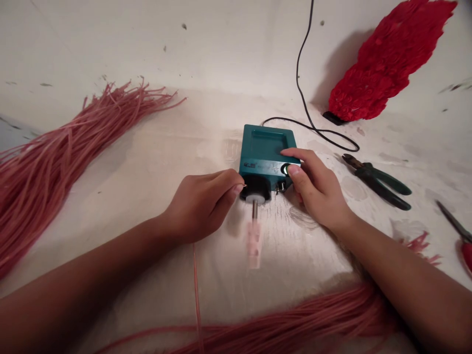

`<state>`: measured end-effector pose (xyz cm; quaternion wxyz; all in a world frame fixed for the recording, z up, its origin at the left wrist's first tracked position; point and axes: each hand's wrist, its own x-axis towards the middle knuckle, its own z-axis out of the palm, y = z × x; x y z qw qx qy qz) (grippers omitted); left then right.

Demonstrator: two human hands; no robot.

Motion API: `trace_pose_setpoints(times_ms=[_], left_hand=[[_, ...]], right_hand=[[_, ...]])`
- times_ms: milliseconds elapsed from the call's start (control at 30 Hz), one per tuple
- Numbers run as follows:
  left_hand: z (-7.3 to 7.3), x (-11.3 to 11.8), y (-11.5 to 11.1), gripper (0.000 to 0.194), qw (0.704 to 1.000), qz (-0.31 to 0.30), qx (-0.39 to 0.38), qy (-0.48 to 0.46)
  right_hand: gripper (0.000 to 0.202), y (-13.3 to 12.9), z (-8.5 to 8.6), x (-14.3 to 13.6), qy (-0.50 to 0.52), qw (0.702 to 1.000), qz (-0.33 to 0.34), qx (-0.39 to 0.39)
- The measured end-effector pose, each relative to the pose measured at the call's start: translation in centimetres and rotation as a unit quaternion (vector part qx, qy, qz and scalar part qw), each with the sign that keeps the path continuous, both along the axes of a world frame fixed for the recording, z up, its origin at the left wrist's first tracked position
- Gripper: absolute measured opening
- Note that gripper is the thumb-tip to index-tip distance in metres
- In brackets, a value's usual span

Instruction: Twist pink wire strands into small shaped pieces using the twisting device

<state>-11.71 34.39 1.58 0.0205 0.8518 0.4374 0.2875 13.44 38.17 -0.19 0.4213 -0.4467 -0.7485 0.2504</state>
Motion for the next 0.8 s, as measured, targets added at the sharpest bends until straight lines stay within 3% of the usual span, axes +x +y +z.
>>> trace_pose_setpoints(times_ms=[167,367,567,667,800], left_hand=[[-0.3,-0.7,0.4,0.021,0.998,-0.015,-0.014,0.053],[-0.7,-1.2,0.8,0.023,0.999,0.01,-0.031,0.035],[-0.9,-1.3,1.1,0.026,0.996,0.028,-0.083,0.027],[-1.0,-1.2,1.1,0.027,0.996,0.018,-0.085,0.03],[-1.1,-1.2,1.1,0.027,0.996,0.013,-0.082,0.028]], right_hand=[[0.033,0.0,0.0,0.0,-0.003,1.0,-0.001,-0.001],[0.032,0.0,0.3,0.1,-0.036,0.999,-0.002,0.02],[0.019,-0.4,0.8,-0.4,-0.026,0.984,-0.043,0.171],[0.005,-0.3,1.0,-0.4,-0.027,0.969,-0.016,0.245],[0.01,0.2,1.2,0.1,-0.085,0.943,0.016,0.321]])
